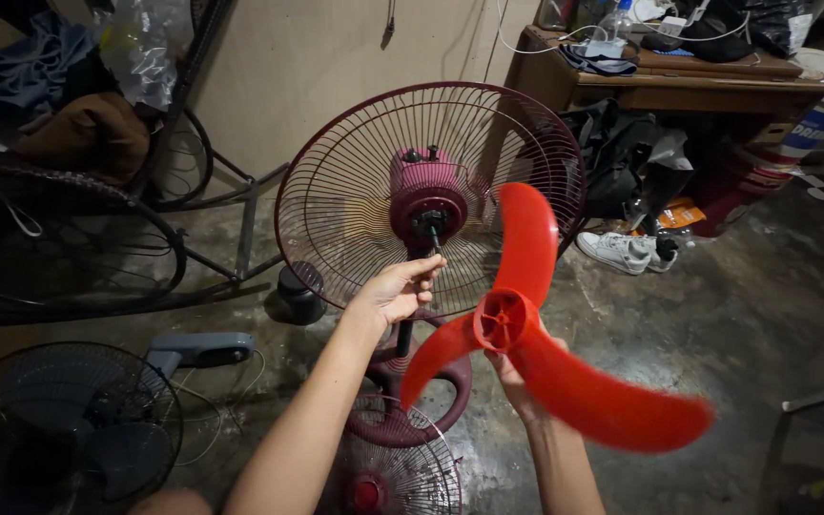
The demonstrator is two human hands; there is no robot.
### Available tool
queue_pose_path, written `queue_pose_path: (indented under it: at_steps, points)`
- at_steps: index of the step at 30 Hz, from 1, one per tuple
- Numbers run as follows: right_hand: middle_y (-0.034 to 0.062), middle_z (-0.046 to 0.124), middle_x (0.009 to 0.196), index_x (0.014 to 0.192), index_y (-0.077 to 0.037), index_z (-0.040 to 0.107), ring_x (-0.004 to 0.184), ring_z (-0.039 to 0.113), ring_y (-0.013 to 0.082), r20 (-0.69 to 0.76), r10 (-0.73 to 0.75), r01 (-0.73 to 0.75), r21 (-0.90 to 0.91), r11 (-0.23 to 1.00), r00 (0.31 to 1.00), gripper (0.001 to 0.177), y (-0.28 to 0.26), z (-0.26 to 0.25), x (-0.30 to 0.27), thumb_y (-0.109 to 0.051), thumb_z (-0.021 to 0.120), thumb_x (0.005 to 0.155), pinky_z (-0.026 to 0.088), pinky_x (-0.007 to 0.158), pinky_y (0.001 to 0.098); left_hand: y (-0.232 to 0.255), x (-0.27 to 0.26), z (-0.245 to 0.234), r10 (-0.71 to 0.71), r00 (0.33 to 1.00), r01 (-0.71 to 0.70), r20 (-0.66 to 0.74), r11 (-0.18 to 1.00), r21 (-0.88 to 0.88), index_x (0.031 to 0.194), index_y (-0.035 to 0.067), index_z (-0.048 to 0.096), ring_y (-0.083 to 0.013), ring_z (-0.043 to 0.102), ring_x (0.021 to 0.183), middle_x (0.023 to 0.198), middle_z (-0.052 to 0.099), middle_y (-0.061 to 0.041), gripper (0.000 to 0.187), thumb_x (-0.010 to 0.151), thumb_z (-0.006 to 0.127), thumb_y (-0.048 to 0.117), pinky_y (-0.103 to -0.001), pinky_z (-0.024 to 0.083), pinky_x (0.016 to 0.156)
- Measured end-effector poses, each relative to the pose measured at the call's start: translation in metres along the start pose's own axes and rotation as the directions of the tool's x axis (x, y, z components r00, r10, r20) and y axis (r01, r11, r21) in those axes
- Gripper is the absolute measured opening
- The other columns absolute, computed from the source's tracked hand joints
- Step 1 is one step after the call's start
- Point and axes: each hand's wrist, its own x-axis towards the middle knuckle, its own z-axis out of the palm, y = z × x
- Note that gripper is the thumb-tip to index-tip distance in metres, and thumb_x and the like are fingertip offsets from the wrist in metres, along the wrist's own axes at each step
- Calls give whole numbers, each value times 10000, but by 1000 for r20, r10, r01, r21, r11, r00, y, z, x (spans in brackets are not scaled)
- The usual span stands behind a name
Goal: The person reassembles a standing electric fan by first securing the front wire cage and then attaching a red three-blade fan blade to the motor shaft. The person repeatedly aligns and seats the blade onto the shaft before leaving it mounted.
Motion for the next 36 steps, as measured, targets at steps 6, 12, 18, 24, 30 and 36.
queue_pose_path:
  at_steps: [6,12,18,24,30,36]
  points:
    - [212,664,1290,1315,-28,629,1196,610,406,-63,284,-152,724,673,957,637,-2,-7,-2,-428,746,833,511,1038,547,1,-7,1,-51,998,53,28,996,-79,996,48,751,-81,504,644,798,644,11,159,899,753,174,-248,388,571]
    - [294,598,1279,1355,-8,599,1161,595,422,120,169,-202,740,642,978,707,-13,-2,-6,-547,672,903,499,995,580,10,-9,6,-109,990,109,-84,994,-9,977,51,755,-85,479,607,779,642,14,191,900,770,225,-248,374,541]
    - [274,589,1279,1374,-55,585,1132,605,405,114,198,-218,725,654,974,720,-17,0,-6,-572,665,880,519,967,575,13,-16,10,-88,993,91,-79,995,45,997,71,769,-75,468,605,782,646,33,205,906,758,254,-252,366,538]
    - [307,586,1290,1388,-7,566,1140,610,428,211,93,-221,733,643,973,718,-15,-2,-7,-551,661,929,536,971,564,13,-18,11,-50,997,55,-59,995,87,1028,89,783,-56,468,628,795,637,58,202,920,749,256,-244,353,544]
    - [305,572,1404,1440,-11,554,1254,583,404,119,152,-192,710,677,981,722,-10,2,-2,-533,645,950,515,1029,527,-1,-2,-10,-50,998,54,-47,996,78,1059,98,775,-67,475,652,868,682,56,188,943,726,237,-261,378,575]
    - [200,543,1464,1439,-62,519,1313,559,372,75,230,-221,666,712,970,737,-21,27,7,-531,658,886,522,1061,511,-2,21,-25,6,999,-3,-40,997,79,1067,97,778,-73,524,676,926,751,13,176,940,676,161,-250,425,599]
